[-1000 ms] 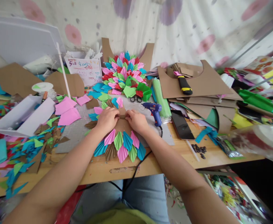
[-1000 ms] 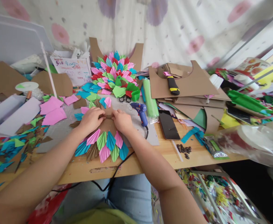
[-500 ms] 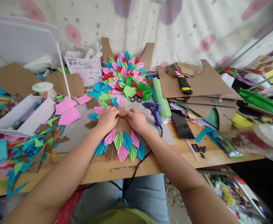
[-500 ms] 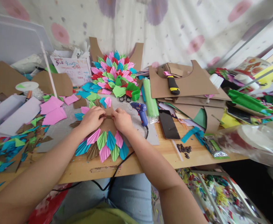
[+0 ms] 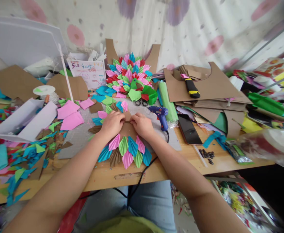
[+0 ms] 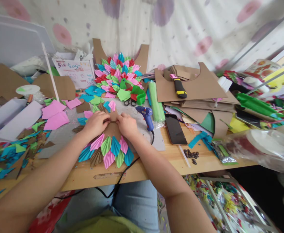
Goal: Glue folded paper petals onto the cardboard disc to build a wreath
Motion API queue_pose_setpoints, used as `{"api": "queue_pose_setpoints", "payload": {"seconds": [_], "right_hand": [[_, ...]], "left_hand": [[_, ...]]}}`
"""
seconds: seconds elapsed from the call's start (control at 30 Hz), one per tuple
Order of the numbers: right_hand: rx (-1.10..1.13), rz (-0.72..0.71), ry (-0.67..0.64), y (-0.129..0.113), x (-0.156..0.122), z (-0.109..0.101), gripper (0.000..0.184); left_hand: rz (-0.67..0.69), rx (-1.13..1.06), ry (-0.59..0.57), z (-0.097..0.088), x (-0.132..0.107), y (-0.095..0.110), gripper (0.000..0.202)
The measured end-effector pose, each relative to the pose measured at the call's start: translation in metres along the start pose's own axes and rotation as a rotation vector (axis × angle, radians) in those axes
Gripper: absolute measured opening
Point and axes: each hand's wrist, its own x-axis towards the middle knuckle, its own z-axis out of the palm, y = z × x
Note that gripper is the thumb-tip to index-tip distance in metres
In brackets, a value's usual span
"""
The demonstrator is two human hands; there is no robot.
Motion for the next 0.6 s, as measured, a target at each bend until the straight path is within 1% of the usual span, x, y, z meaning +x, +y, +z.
{"api": "queue_pose_setpoints", "payload": {"seconds": [0.1, 0.2, 0.3, 0.37, 0.47, 0.6], "right_hand": [[0.007, -0.018, -0.006, 0.0004, 0.0009, 0.0012, 0.022], [0.015, -0.035, 0.0, 0.0018, 0.0019, 0.0033, 0.023], [0.041, -0.062, 0.038, 0.0026, 0.0019, 0.004, 0.022], [0.062, -0.077, 0.058, 0.0021, 0.0014, 0.0032, 0.022], [0.087, -0.085, 0.077, 0.0006, 0.0007, 0.001, 0.022], [0.106, -0.09, 0.098, 0.0007, -0.0005, -0.0003, 0.021]], "left_hand": [[0.011, 0.024, 0.002, 0.0016, -0.0009, -0.0001, 0.016], [0.021, -0.001, 0.052, 0.0022, -0.002, 0.0013, 0.02], [0.117, -0.058, 0.105, 0.0005, -0.002, 0.0038, 0.031], [0.164, -0.076, 0.093, -0.0012, -0.0011, 0.005, 0.027], [0.142, -0.086, 0.078, -0.0028, 0.0006, 0.0055, 0.015], [0.086, -0.123, 0.081, -0.004, 0.0009, 0.006, 0.015]]}}
